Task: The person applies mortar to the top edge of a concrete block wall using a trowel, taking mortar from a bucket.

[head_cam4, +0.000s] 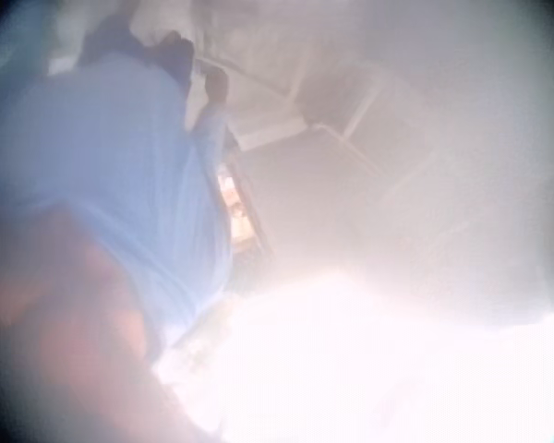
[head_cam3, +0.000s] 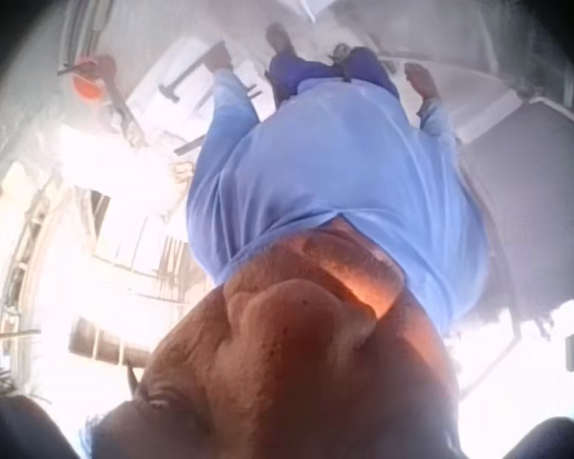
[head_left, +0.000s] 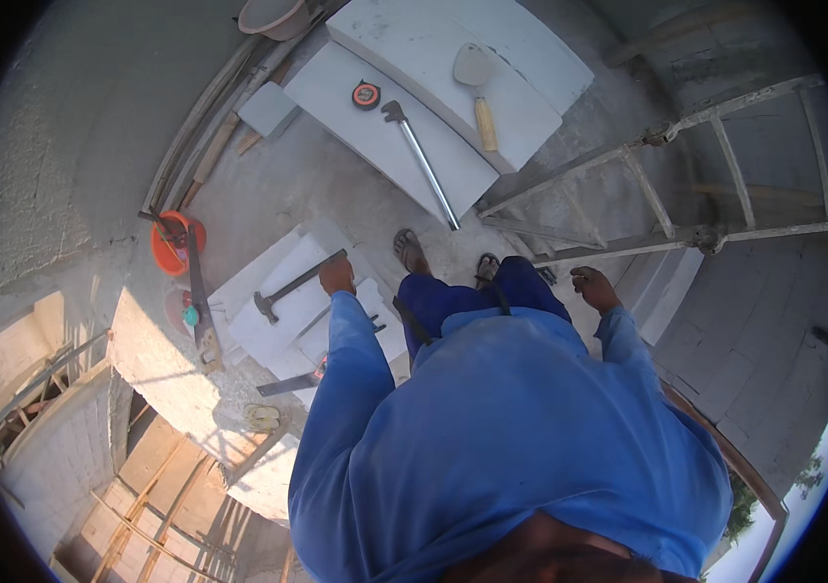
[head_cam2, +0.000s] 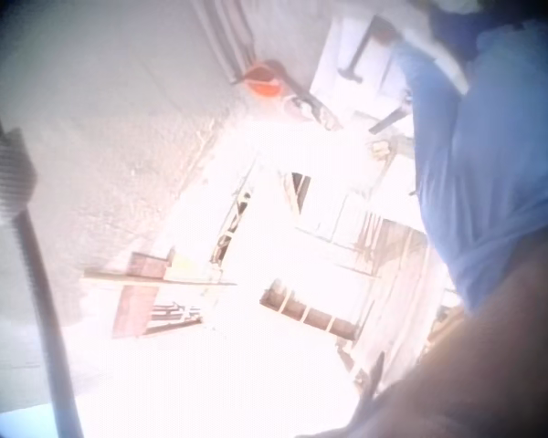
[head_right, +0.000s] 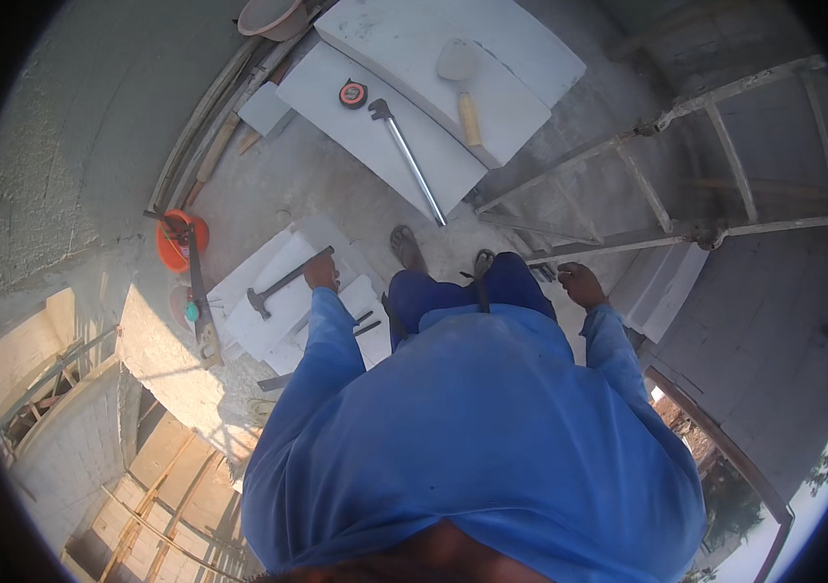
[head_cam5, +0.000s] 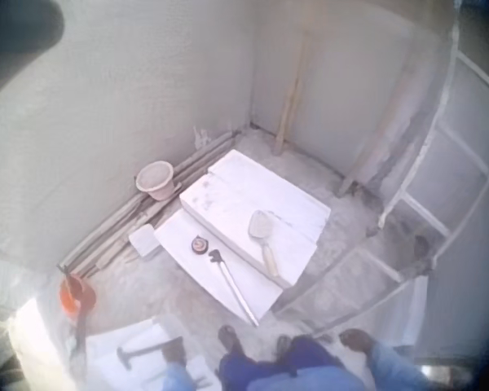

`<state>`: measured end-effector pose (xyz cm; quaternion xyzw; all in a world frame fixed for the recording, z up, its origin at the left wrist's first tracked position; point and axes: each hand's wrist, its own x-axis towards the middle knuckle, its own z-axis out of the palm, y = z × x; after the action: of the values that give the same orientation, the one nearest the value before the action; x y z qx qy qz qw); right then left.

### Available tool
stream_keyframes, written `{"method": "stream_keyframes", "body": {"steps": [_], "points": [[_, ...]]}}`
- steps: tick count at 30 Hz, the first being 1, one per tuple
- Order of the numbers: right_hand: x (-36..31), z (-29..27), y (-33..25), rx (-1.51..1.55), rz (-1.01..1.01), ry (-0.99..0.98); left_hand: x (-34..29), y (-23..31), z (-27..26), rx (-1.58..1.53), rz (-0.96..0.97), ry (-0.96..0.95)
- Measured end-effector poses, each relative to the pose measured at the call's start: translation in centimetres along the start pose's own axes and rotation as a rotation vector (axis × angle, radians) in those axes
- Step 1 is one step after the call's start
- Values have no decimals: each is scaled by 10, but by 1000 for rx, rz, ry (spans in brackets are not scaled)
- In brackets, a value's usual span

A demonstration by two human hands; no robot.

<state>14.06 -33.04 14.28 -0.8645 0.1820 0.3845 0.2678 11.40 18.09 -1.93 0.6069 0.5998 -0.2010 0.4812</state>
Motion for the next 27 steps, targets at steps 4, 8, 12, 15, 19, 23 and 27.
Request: {"method": "stream_keyframes", "body": {"steps": [4, 8, 12, 15, 19, 23, 27], "points": [[42, 19, -62, 41, -246, 63, -3, 73, 102, 150, 579, -240], [-3, 26, -44, 179, -46, -18, -71, 159, 213, 309, 743, -421], [23, 41, 1, 168, -83, 113, -64, 262, 273, 370, 1010, -148], [-43, 55, 105, 290, 188, 283, -80, 261, 333, 564, 919, -42], [-122, 125, 203, -226, 203, 335, -32, 255, 357, 304, 751, -190], [-191, 101, 173, 695, 550, 743, -10, 284, 293, -57, 585, -409], [-280, 53, 136, 913, 536, 1248, -208, 268, 216, -307, 861, -408]]}}
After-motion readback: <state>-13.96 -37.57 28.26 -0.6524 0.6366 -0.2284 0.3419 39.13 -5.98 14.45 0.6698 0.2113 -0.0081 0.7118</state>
